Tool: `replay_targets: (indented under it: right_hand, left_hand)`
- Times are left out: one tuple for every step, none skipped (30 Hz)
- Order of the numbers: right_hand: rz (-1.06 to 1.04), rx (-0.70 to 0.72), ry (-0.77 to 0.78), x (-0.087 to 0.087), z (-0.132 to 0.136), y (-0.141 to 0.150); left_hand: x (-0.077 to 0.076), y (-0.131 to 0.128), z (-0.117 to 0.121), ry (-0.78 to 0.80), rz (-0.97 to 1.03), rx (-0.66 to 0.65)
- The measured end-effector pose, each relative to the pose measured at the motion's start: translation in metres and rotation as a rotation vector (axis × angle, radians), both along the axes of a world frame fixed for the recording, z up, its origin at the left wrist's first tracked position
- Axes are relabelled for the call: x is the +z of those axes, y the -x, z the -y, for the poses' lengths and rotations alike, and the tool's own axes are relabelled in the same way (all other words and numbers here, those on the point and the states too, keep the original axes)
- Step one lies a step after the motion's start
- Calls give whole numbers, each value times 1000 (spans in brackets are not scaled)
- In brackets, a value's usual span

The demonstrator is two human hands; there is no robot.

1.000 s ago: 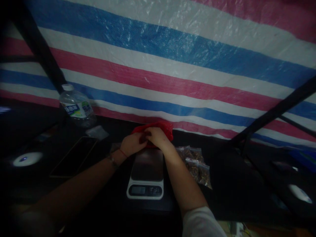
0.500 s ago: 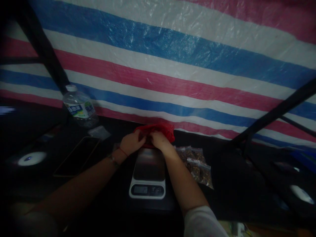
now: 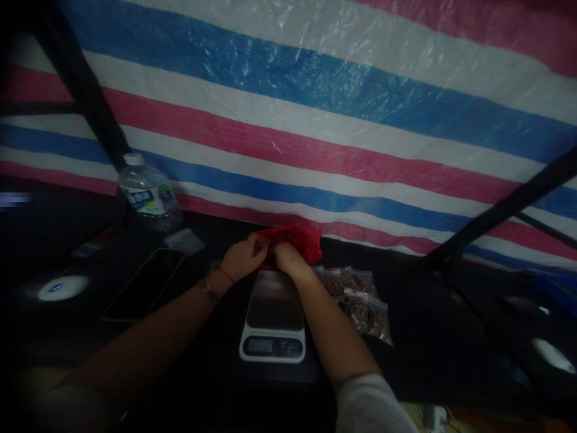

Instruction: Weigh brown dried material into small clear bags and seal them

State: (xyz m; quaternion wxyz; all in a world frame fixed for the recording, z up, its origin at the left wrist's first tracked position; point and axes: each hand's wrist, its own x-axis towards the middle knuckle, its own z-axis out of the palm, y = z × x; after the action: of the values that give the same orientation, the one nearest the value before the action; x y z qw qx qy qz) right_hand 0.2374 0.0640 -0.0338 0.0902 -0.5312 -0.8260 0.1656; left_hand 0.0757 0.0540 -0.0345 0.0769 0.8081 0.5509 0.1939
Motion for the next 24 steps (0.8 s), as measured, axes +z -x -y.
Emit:
replay_targets:
  right_hand:
    - [7,-4,0,1,0,-1]
    - [15,-4,1,1,0,-2]
    - [26,-4,0,3,0,-3]
    - [37,-7,-9,4,-1,-5]
    - [47,-16,-26,6,-1,-8]
    - [47,-32,-49,9,-2,-11]
    - [32,-58,-75,11,-2,-14]
    - [0,-90,-98,14,-3,-17]
    - [-51,-127,-120,17,-3,-19]
    - [-117,-165,-143,20,-3,-21]
    - [-188,-197,-163,23,-2,-22]
    - [-258,-216,-184,25,-2,-22]
    - [-318,-220,-200,26,-1,-21]
    - [-364,-209,-210,27,1,-20]
    - [-391,-194,-210,28,2,-17]
    - [-395,-174,-203,28,3,-15]
    - [-379,-156,-195,29,4,-12]
    - [-350,-145,-192,29,5,-10]
    - [-314,-136,-198,30,6,-8]
    - [-281,-129,-212,31,7,-7]
    - [-253,-118,-229,32,7,-5]
    - [-234,-107,-245,33,8,-5]
    - [-224,-97,-256,35,9,-4]
    - [-225,-85,-260,36,9,-4]
  left_hand:
    - [1,0,0,4,-5,3]
    - [2,0,1,5,-8,6]
    - [3,0,1,6,-12,9]
    - [4,0,2,9,-17,13]
    - [5,0,3,14,-26,16]
    - [6,-1,3,21,-38,19]
    - [7,-1,3,29,-53,22]
    - [7,-1,4,38,-70,23]
    - [7,-2,4,44,-85,19]
    - [6,-2,4,45,-95,9]
    - [5,-2,3,44,-99,-6]
    - [4,-3,3,40,-98,-22]
    - [3,-3,3,32,-92,-39]
    - [2,-3,3,21,-81,-53]
    - [1,-4,3,7,-68,-63]
    - [0,-4,3,-7,-56,-68]
    - [-1,-5,3,-19,-44,-70]
    - [-1,-5,4,-25,-34,-68]
    - [-2,-6,4,-24,-28,-64]
    - [-2,-7,4,-19,-24,-59]
    - [-2,-7,5,-11,-21,-55]
    - [-2,-8,5,-3,-17,-51]
    - [-3,-8,5,1,-12,-49]
    - [-3,-8,5,3,-6,-46]
